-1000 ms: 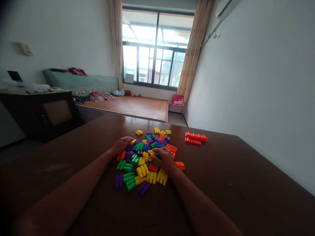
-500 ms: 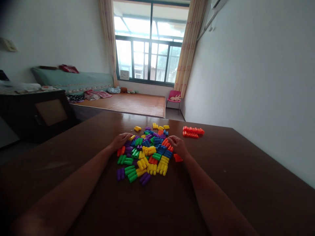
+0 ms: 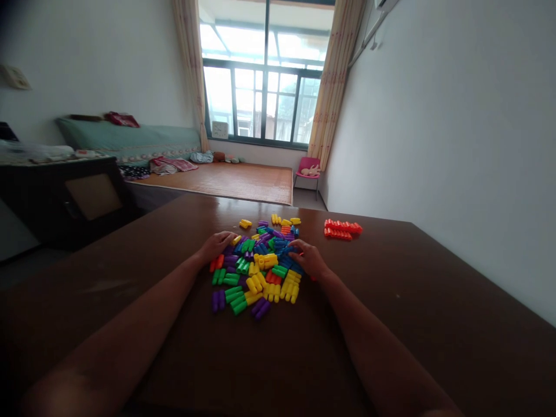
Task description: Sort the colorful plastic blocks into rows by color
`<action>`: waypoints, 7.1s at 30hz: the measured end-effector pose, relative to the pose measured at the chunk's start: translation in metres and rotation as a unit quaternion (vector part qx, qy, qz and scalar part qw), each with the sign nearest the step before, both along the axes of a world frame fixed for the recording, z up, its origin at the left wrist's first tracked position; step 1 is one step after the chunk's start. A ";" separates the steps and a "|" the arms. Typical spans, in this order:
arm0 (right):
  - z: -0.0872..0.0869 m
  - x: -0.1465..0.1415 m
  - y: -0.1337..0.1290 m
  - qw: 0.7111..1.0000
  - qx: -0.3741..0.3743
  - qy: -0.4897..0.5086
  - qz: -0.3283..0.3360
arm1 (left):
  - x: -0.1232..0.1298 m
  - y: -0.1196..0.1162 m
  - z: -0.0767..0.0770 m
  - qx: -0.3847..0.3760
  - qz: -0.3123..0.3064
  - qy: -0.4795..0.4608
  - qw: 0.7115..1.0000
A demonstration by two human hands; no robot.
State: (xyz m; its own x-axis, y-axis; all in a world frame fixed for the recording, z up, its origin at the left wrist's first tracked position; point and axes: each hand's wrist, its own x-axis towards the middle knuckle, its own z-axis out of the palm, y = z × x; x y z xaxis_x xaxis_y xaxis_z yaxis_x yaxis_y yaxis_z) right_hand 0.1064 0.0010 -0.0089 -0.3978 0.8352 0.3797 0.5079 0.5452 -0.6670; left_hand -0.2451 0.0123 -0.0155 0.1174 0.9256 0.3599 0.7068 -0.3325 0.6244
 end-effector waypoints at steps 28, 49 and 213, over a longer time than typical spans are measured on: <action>0.002 0.097 0.042 0.920 0.011 -0.079 -0.383 | -0.003 0.004 0.000 -0.009 -0.001 0.013 1.000; -0.039 0.135 0.068 0.955 0.002 -0.015 -0.296 | -0.008 0.010 -0.008 0.001 -0.002 0.016 1.000; -0.030 0.187 0.075 0.903 -0.145 -0.077 -0.398 | -0.004 0.004 -0.004 0.010 -0.005 0.031 0.999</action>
State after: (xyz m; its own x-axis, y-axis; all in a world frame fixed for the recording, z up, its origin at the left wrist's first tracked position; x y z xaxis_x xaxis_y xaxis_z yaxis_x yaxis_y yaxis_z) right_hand 0.2936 0.0758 -0.0394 0.3427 0.9350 0.0915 0.7609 -0.2191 -0.6107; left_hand -0.2489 0.0163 -0.0194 0.1498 0.9170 0.3697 0.7401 -0.3519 0.5731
